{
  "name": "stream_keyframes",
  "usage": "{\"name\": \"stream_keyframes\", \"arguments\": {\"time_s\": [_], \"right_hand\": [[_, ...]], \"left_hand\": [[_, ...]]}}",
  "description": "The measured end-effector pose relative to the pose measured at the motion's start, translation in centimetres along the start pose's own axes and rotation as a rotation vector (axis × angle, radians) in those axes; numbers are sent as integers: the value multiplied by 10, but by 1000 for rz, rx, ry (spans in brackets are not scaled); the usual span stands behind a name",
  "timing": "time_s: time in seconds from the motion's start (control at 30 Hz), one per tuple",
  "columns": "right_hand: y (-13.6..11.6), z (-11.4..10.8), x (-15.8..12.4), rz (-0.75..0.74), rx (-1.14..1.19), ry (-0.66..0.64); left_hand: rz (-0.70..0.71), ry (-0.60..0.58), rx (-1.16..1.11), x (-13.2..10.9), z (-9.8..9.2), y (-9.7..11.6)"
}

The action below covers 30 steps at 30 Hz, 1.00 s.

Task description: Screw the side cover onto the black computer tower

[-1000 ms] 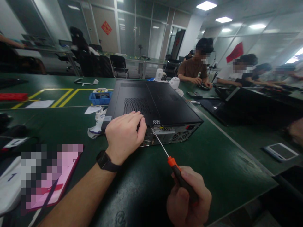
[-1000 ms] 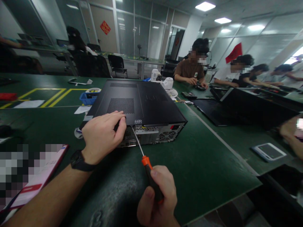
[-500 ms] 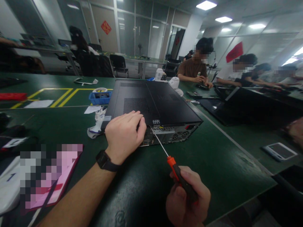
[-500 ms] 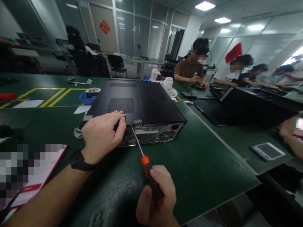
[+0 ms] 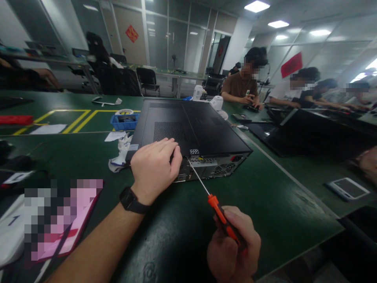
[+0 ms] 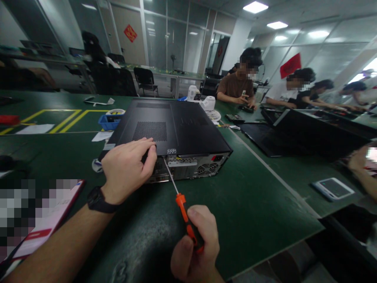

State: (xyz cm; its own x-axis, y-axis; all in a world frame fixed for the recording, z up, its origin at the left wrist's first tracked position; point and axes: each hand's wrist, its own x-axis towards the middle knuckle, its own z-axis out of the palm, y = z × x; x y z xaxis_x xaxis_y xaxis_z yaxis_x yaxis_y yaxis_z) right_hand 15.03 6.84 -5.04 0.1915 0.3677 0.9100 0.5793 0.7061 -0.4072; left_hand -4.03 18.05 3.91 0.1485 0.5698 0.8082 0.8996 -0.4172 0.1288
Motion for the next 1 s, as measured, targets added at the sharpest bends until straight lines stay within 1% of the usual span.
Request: {"name": "stream_keyframes", "arguments": {"time_s": [0.27,0.4,0.47,0.57,0.8,0.87,1.0], "right_hand": [[4,-2,-10,-15,-70,1],[-1,2,-2,0,46,2],[-3,3,1,-3,67,10],[-3,1,1,3,19,-5],[5,-9,-14,10,-94,-3],[4,-9,-13,13,-70,-24],[-1,-3,-4,28,48,-35]], "left_hand": [[2,15,1,-1,2,-1],[3,22,1,-1,1,-1],[3,21,-2,-1,1,0],[1,16,-5,-1,1,0],[-2,10,-3,0,1,-1],[0,12,-1,0,1,-1],[2,12,-7,0,1,-1]]}}
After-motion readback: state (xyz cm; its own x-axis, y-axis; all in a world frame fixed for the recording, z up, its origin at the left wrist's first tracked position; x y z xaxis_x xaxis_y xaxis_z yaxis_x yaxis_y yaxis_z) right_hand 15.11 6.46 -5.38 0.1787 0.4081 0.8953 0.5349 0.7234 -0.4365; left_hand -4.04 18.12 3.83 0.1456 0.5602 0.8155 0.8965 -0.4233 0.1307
